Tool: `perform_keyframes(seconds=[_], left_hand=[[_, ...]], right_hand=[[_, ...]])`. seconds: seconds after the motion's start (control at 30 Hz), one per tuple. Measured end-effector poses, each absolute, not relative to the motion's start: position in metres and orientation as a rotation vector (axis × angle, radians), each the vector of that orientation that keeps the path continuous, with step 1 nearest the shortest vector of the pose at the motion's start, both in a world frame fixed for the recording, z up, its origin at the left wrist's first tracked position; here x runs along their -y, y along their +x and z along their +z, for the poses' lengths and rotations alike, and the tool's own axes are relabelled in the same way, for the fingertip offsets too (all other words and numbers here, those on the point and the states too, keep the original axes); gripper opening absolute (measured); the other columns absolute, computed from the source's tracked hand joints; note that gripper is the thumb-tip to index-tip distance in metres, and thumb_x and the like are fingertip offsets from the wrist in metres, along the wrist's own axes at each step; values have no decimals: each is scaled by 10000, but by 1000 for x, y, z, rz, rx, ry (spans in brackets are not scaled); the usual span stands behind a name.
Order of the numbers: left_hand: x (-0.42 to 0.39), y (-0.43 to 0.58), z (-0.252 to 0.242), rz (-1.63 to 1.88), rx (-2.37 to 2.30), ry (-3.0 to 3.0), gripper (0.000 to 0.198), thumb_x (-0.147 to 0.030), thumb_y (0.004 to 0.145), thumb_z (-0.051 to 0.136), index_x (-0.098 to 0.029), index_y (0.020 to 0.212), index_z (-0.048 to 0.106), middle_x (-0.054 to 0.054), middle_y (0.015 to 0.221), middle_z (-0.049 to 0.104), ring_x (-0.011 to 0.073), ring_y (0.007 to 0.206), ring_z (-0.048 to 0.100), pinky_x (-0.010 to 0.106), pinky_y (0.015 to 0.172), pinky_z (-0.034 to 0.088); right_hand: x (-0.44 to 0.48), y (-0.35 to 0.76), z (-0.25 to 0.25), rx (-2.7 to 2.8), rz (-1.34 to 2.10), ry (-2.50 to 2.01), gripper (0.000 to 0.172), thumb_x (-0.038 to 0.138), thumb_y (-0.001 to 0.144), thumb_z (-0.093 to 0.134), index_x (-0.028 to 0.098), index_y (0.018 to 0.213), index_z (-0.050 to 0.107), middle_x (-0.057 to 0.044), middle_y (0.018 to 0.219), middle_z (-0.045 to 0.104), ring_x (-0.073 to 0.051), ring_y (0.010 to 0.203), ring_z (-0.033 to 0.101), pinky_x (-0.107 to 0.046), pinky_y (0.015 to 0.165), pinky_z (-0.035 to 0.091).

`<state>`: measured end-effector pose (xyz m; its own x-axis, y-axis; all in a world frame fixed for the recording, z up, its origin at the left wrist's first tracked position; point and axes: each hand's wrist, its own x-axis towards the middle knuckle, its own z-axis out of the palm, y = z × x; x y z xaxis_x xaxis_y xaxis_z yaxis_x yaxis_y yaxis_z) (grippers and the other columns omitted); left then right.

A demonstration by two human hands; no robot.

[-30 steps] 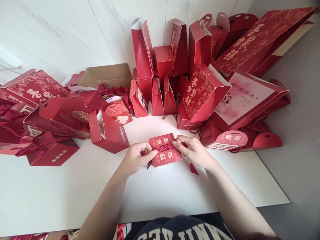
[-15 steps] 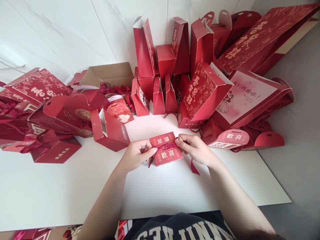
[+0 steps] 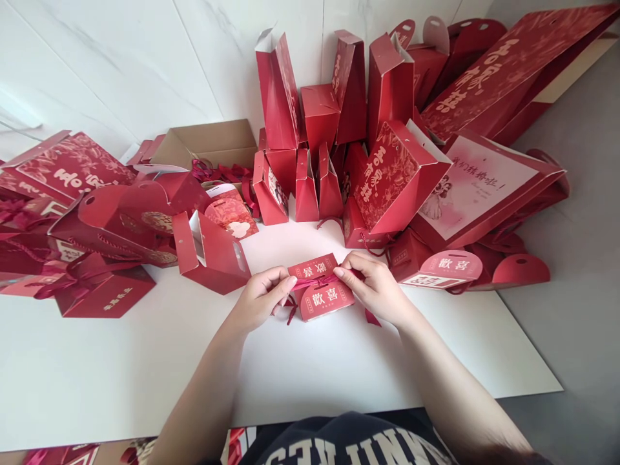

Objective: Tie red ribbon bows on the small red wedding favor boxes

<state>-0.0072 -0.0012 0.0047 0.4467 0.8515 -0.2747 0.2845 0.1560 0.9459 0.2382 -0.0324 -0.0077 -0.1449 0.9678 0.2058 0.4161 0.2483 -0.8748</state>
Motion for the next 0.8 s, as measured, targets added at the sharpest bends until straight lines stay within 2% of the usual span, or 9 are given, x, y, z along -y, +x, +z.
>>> perform_keyframes(seconds=[0.07, 0.13, 0.2, 0.27, 0.3, 0.43, 0.53, 0.63, 0.8], left_hand=[[3, -6, 5, 668, -1110, 1544, 336, -428, 929, 537, -181, 709, 478, -49, 575, 436, 73, 500, 386, 213, 496, 328], [6, -4, 7, 816, -1137, 1774, 298, -367, 920, 563, -178, 693, 517, -15, 659, 505, 100, 600, 476, 238, 593, 405], [8, -1, 10, 916, -1152, 1986, 269, -306, 909, 577, -174, 676, 549, 43, 905, 608, 139, 780, 570, 279, 758, 458], [9, 0, 13, 921, -1163, 2076, 250, -275, 912, 564, -175, 683, 564, 74, 1176, 599, 180, 955, 603, 308, 866, 463], [9, 1, 14, 902, -1163, 2076, 243, -271, 920, 548, -179, 696, 562, 78, 1235, 586, 193, 1005, 605, 311, 881, 468], [9, 1, 15, 856, -1151, 2056, 241, -270, 938, 515, -186, 712, 532, 77, 1089, 624, 191, 1021, 602, 294, 880, 466], [8, 1, 13, 808, -1153, 2010, 256, -278, 948, 497, -186, 709, 496, 47, 930, 604, 150, 850, 580, 258, 770, 446], [5, 1, 11, 725, -1181, 1932, 263, -309, 956, 481, -188, 724, 482, 5, 771, 544, 121, 688, 498, 245, 658, 397], [2, 0, 10, 612, -1232, 1804, 304, -379, 952, 483, -184, 719, 471, -27, 681, 509, 106, 636, 470, 231, 616, 369]], right_hand=[[32, 237, -9, 1695, 765, -1248, 243, 314, 974, 530, 202, 760, 506, -29, 900, 536, -165, 832, 547, -297, 784, 431], [32, 237, -9, 1671, 709, -1220, 192, 287, 964, 549, 205, 791, 540, -60, 1036, 548, -189, 949, 567, -322, 860, 440], [33, 236, -8, 1649, 641, -1217, 170, 277, 953, 569, 209, 798, 553, -72, 1068, 549, -201, 975, 573, -341, 879, 446], [34, 236, -7, 1646, 558, -1230, 164, 281, 946, 581, 213, 799, 558, -75, 1034, 548, -210, 955, 575, -360, 870, 452], [35, 236, -6, 1656, 515, -1241, 168, 287, 945, 585, 215, 795, 557, -73, 1001, 547, -214, 935, 574, -371, 862, 453], [38, 236, -4, 1719, 380, -1295, 190, 301, 947, 582, 216, 784, 534, -52, 870, 538, -212, 847, 552, -392, 817, 438], [38, 237, -4, 1740, 380, -1316, 206, 305, 955, 570, 213, 780, 511, -47, 856, 541, -209, 843, 546, -384, 805, 423], [37, 238, -5, 1752, 458, -1339, 229, 316, 972, 536, 212, 774, 488, -43, 837, 546, -204, 816, 540, -369, 792, 417], [34, 239, -7, 1720, 611, -1378, 270, 336, 986, 499, 211, 750, 459, -39, 789, 532, -186, 725, 489, -324, 674, 397]])
